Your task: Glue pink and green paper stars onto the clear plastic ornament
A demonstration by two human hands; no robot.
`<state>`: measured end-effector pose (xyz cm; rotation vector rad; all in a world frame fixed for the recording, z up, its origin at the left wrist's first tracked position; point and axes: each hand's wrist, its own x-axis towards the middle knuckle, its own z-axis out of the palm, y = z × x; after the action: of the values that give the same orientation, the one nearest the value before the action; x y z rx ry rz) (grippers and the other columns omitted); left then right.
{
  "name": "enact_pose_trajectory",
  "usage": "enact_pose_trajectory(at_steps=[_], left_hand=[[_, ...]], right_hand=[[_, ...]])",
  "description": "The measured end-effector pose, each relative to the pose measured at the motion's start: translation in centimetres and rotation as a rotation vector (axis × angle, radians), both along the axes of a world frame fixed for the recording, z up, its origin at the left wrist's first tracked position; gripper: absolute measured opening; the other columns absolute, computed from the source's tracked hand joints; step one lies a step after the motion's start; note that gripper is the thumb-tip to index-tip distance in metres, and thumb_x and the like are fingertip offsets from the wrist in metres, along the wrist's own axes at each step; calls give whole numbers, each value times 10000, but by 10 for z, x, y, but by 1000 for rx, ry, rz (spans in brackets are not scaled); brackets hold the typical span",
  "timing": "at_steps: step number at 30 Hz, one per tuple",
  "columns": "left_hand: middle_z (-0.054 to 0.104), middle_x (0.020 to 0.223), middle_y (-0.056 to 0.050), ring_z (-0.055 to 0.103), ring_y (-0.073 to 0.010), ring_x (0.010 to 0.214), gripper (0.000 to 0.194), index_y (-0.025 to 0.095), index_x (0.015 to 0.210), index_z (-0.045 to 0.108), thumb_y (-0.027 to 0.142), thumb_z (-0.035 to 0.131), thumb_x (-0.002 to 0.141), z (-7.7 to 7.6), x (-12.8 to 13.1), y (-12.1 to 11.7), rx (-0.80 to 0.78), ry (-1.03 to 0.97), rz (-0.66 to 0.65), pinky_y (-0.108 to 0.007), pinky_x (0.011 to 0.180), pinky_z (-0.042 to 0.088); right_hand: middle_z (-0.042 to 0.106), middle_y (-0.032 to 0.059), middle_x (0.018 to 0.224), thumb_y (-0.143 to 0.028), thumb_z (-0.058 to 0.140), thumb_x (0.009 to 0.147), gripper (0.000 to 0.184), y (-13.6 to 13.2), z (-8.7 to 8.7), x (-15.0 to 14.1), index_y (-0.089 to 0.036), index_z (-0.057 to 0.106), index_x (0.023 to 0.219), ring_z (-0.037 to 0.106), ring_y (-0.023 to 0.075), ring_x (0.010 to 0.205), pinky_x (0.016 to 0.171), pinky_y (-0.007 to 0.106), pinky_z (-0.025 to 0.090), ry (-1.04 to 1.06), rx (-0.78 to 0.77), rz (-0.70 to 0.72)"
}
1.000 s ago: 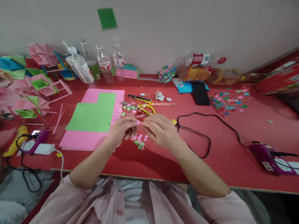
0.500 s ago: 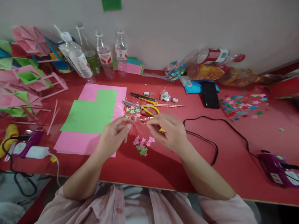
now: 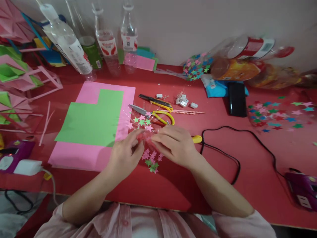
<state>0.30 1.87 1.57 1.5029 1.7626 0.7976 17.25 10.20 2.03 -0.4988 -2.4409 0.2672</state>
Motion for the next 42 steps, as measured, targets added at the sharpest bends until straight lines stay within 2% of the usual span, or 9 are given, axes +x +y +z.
enact_pose_trajectory(at_steps=[7,15,23,27,36,42], left_hand=[[541,524,73,445,-77,448,209,194,1004,605,213,475,842,-7,1,6,61,55,37,-197,528,341],[458,510,100,343,-51,411,248,202,992,599,129,479,788,-11,2,5,164,53,4,-173,470,293],[514,552,80,376,-50,428,214,202,950,609,151,492,778,-12,5,5,222,71,-12,-171,467,314],[528,557,77,371,-47,424,176,204,942,611,185,507,801,-12,3,4,214,65,-12,-168,466,318],[523,536,69,425,-54,446,125,195,914,617,245,522,849,-13,4,3,137,-69,5,-168,474,336],[555,547,47,472,-73,476,145,191,890,628,290,525,859,-15,4,3,44,-168,33,-189,487,360]], right_hand=[[625,12,698,-176,538,889,106,1,-5,-3,-191,602,805,527,118,642,614,251,436,-9,27,1],[608,-6,665,-164,541,881,90,2,-8,-4,-207,583,814,504,111,612,595,247,432,19,24,4],[620,4,691,-165,553,872,53,2,-11,-5,-202,586,851,521,115,612,585,248,428,49,-28,-5],[620,2,698,-165,562,864,51,1,-12,-6,-203,592,848,527,115,613,583,250,417,62,-105,-24],[628,-14,698,-178,561,873,78,-8,-5,-12,-188,611,814,527,86,596,584,218,422,79,-402,-139],[645,-13,695,-191,556,872,96,-11,-2,-15,-187,621,801,552,92,611,605,224,439,57,-440,-212]])
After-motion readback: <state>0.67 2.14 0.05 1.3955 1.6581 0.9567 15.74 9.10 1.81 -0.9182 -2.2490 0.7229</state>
